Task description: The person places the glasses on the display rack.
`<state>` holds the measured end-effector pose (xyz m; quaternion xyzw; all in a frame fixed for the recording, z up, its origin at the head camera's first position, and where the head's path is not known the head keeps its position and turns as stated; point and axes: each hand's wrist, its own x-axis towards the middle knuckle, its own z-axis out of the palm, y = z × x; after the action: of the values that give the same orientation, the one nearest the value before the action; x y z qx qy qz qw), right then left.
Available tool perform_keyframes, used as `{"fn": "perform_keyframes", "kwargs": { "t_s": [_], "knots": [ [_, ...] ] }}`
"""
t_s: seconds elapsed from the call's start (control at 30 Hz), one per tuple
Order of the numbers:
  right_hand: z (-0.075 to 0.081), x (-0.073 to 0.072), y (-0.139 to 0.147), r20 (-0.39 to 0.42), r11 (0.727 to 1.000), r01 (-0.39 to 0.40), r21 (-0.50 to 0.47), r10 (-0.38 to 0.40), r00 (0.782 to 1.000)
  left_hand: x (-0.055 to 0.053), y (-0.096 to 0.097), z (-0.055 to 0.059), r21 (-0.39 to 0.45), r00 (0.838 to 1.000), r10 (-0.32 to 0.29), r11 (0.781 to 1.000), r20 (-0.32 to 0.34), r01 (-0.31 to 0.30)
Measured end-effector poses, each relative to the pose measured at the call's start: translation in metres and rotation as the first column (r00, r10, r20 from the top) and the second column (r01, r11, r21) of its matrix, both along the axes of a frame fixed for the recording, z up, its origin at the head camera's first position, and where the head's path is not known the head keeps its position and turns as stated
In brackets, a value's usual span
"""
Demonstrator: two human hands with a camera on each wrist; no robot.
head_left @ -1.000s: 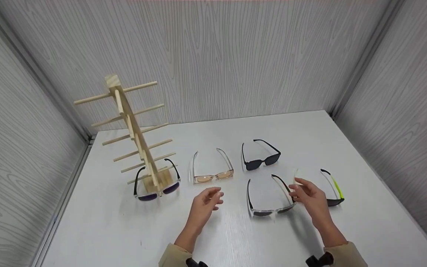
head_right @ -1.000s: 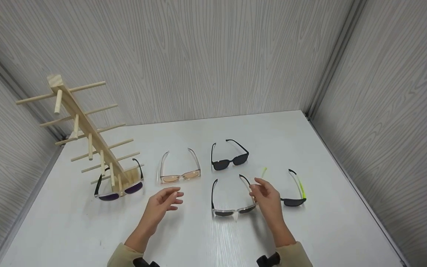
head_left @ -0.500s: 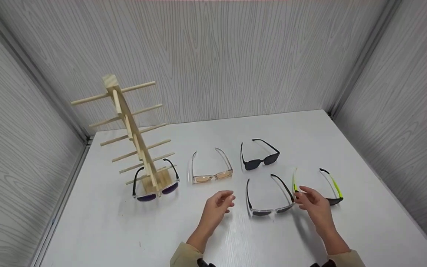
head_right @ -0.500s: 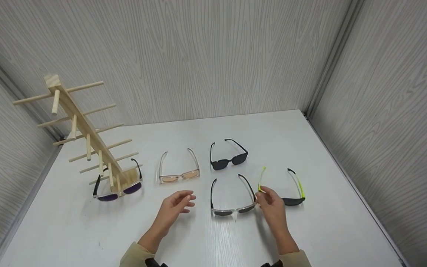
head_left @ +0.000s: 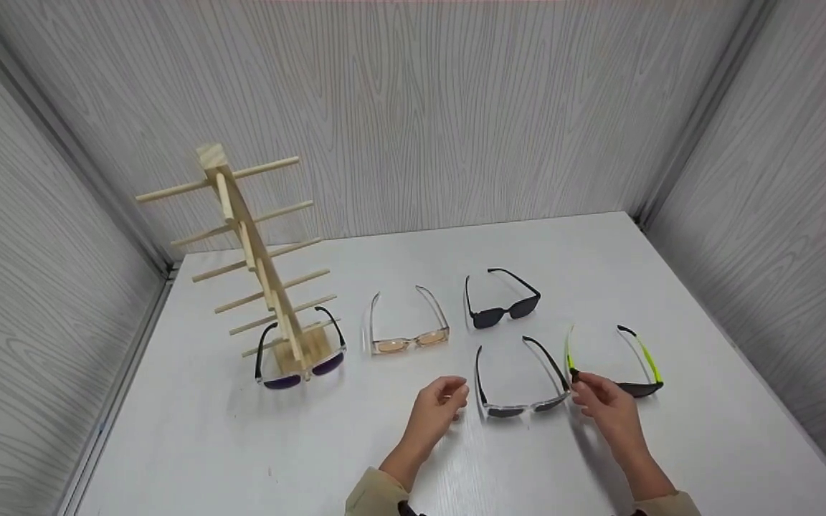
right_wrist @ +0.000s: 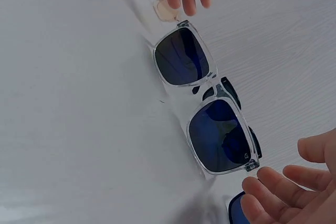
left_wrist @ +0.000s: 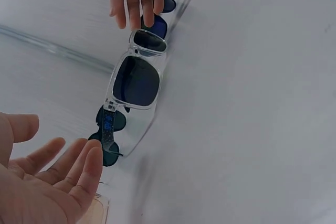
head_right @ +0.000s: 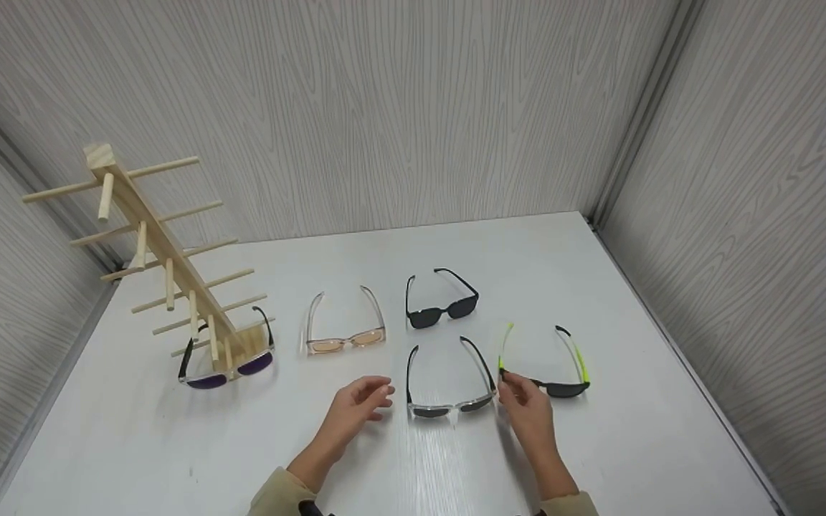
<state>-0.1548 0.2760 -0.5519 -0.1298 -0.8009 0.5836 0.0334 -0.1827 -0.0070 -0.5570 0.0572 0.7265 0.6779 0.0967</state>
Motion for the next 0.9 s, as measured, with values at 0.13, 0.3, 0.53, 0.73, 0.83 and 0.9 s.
{"fn": "perform_keyframes", "kwargs": {
  "t_s": [0.13,0.3,0.53,0.73,0.83,0.9],
  "knots": [
    [-0.004,0.000,0.001,0.011,0.999,0.007,-0.035,-0.006,1.000,0.001,0.007,-0.005,-0.021,1.000,-0.019,1.000,0.016,0.019],
    [-0.007,0.000,0.002,0.031,0.998,0.010,-0.058,-0.008,0.999,0.004,0.013,-0.010,-0.028,0.998,-0.051,0.998,0.041,0.052],
    [-0.006,0.000,0.001,0.057,0.997,0.017,-0.074,-0.012,0.998,0.005,0.021,-0.016,-0.020,0.997,-0.051,0.998,0.059,0.052],
    [-0.008,-0.002,0.000,0.059,0.997,0.009,-0.077,-0.005,0.998,0.006,0.024,-0.015,-0.009,0.996,-0.076,0.997,0.049,0.077],
    [-0.010,-0.003,-0.001,0.059,0.998,0.004,-0.069,0.000,0.998,0.007,0.025,-0.016,0.005,0.996,-0.079,0.997,0.050,0.078],
    [-0.010,-0.003,-0.002,0.055,0.998,0.000,-0.064,0.003,0.998,0.008,0.027,-0.017,0.011,0.996,-0.076,0.997,0.055,0.076]
  ]
}}
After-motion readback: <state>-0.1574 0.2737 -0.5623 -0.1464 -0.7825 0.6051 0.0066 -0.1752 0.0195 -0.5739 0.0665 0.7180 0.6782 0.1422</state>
